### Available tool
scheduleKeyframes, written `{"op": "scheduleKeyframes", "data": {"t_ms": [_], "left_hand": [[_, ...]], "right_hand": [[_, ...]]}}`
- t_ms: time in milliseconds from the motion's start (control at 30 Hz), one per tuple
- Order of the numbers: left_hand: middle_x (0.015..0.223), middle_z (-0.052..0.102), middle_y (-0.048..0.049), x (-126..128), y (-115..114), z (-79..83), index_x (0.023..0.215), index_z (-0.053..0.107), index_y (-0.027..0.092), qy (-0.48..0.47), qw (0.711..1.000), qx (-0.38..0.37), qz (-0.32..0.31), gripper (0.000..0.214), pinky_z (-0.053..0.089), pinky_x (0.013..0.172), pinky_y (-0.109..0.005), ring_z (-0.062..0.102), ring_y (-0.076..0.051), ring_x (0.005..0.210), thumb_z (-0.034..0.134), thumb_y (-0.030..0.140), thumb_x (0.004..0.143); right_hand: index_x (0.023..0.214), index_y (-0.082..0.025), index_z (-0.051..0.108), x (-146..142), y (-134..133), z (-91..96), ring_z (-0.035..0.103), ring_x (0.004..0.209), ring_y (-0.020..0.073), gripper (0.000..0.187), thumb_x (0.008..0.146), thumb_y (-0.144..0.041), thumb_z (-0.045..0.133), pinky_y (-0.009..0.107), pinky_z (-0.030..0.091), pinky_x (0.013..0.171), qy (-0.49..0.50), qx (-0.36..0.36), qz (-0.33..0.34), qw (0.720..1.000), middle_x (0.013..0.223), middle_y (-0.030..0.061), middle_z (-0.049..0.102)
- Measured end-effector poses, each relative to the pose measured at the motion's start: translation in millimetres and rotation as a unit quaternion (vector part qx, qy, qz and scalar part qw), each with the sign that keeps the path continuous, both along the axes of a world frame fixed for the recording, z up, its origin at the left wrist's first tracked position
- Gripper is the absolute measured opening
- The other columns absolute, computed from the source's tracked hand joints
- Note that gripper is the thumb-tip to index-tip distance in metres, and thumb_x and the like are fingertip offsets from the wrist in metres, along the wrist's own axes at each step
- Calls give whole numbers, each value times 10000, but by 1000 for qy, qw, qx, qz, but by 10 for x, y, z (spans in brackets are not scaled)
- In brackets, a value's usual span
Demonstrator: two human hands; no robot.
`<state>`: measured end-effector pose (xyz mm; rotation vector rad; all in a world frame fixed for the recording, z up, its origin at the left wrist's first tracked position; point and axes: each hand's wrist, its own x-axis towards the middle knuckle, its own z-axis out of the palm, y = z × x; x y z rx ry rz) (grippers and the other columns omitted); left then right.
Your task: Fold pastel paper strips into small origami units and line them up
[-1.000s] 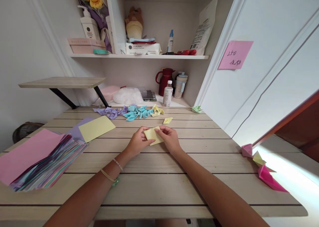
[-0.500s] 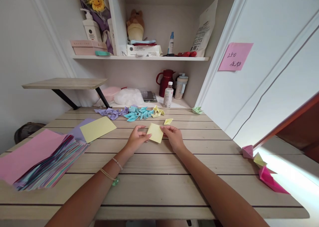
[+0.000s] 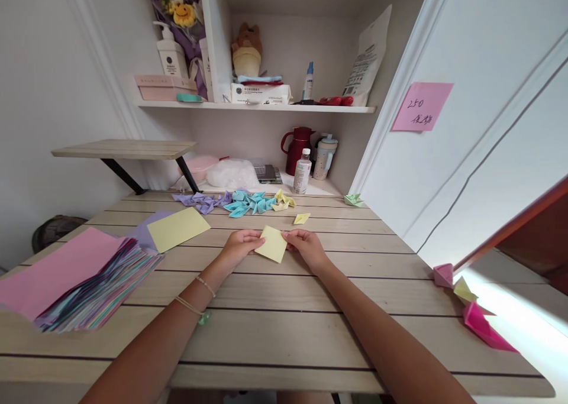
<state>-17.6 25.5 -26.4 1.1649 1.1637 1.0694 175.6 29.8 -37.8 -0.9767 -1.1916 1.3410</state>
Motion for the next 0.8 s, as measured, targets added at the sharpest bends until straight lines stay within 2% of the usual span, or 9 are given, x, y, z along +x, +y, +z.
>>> {"op": "scheduleKeyframes", "data": {"t_ms": [167, 333, 500, 700, 800], "left_hand": [[736, 686, -99, -24, 33, -18, 780, 652, 97, -24, 999, -23, -9, 362, 484, 582, -243, 632, -160, 645, 799, 277, 502], [797, 690, -99, -10, 2, 19, 772, 645, 109, -63, 997, -31, -17, 326, 510, 653, -272, 643, -165, 692, 786, 278, 532], [741, 688, -104, 8, -5, 19, 737, 638, 98, -45, 999, -19, 12, 313, 510, 629, -278, 638, -166, 650, 788, 270, 523], [711, 675, -69, 5, -16, 44, 711, 615, 120, -55, 998, -2, -5, 284, 488, 611, -251, 620, -140, 628, 765, 302, 553], [649, 653, -46, -3, -21, 59, 663, 597, 125, -47, 999, 21, 12, 288, 463, 572, -229, 596, -124, 584, 773, 308, 528]], "right_hand": [[615, -152, 611, 4, 9, -21, 453, 507, 95, 316, 575, -445, 723, 240, 353, 524, -19, 10, 5, 1000, 526, -12, 570], [619, -151, 615, 8, -19, -1, 466, 536, 94, 295, 581, -421, 726, 240, 363, 548, -26, 9, 38, 999, 583, -5, 599], [630, -148, 623, -7, -43, 16, 479, 553, 90, 268, 586, -391, 728, 237, 375, 576, -28, 8, 56, 998, 592, -14, 601], [635, -150, 623, -2, -25, -3, 494, 562, 100, 272, 592, -401, 719, 241, 386, 580, -39, 10, 73, 997, 591, -13, 603], [647, -148, 625, 5, -22, -10, 514, 589, 115, 296, 587, -424, 713, 247, 396, 583, -66, 17, 88, 994, 635, 5, 619]]}}
